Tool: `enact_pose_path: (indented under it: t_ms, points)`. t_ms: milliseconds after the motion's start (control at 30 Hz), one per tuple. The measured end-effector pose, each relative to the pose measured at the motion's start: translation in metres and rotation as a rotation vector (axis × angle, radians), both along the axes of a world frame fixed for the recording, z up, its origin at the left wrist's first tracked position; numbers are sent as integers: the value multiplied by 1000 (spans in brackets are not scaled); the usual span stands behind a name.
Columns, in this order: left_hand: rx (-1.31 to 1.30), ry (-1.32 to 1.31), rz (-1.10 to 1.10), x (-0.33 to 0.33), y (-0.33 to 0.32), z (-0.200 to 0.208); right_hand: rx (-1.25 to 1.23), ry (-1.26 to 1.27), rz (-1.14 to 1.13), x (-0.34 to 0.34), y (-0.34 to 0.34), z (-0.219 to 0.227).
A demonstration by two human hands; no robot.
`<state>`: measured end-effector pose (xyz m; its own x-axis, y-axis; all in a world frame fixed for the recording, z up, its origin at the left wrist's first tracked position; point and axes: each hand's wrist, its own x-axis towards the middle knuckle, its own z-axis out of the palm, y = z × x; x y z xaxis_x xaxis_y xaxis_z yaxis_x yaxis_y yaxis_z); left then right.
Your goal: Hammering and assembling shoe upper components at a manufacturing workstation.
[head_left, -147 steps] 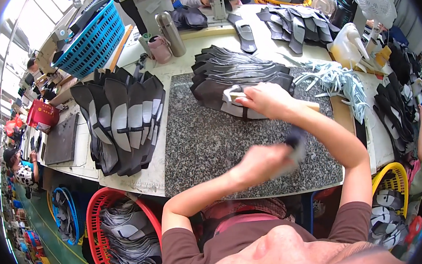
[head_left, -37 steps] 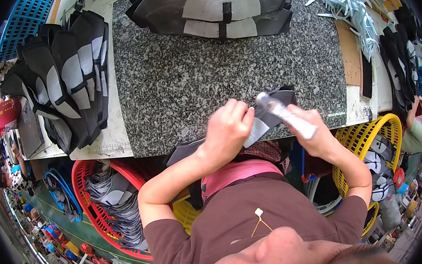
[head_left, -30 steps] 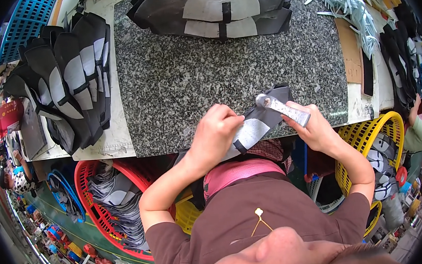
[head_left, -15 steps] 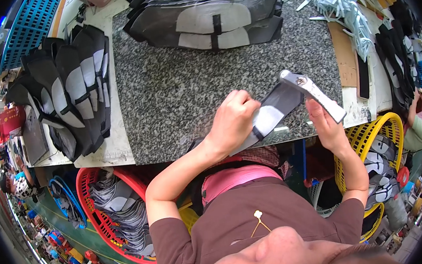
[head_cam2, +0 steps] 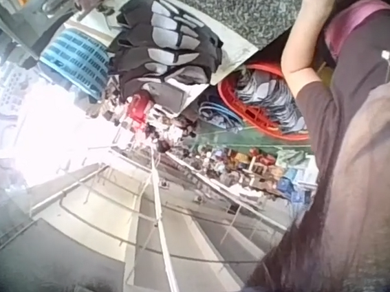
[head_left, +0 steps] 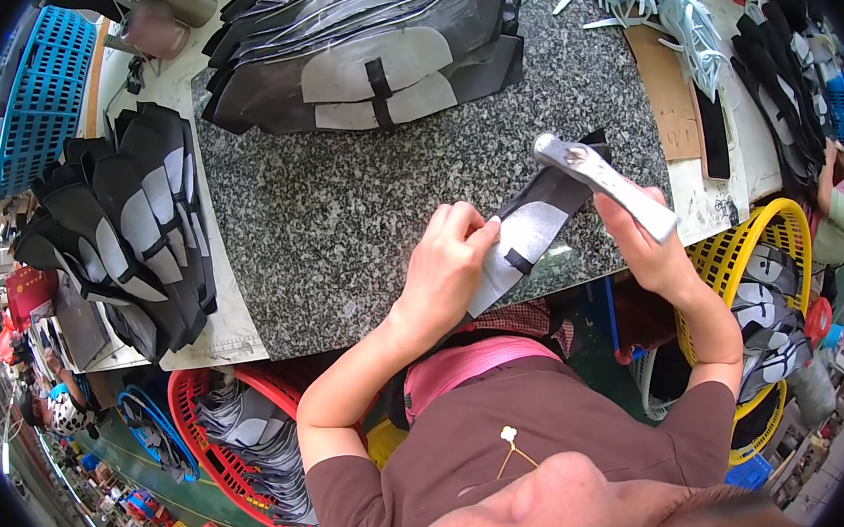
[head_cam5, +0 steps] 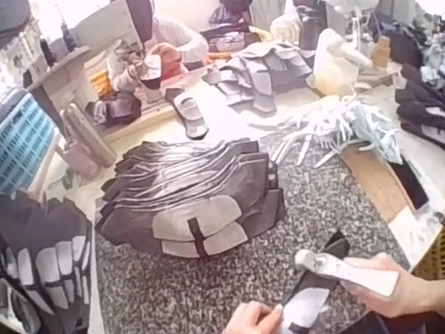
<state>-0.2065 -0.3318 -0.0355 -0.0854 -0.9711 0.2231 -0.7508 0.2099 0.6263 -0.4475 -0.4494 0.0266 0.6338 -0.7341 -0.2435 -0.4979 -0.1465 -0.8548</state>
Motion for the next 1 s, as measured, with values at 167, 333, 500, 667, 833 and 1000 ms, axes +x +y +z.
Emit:
enact_pose_path:
  t_ms: [167, 333, 500, 667, 833, 1000]
  points:
    - [-73, -221, -70, -9, 5, -1, 33, 57, 173, 4, 8, -21]
    - [-118, -298, -86, -7, 11, -5, -24, 80, 92, 21, 17, 2]
    - [248, 239, 117, 15, 20, -3, 25, 126, 222, 20, 18, -17]
    - [-65, -227, 8, -1, 37, -1, -122, 8, 177, 28, 23, -6]
    - [-30, 35, 53, 14, 41, -5, 25, 203, 317, 29, 34, -14]
    - [-42, -57, 48, 12, 55, -6, -63, 34, 267, 35, 25, -4]
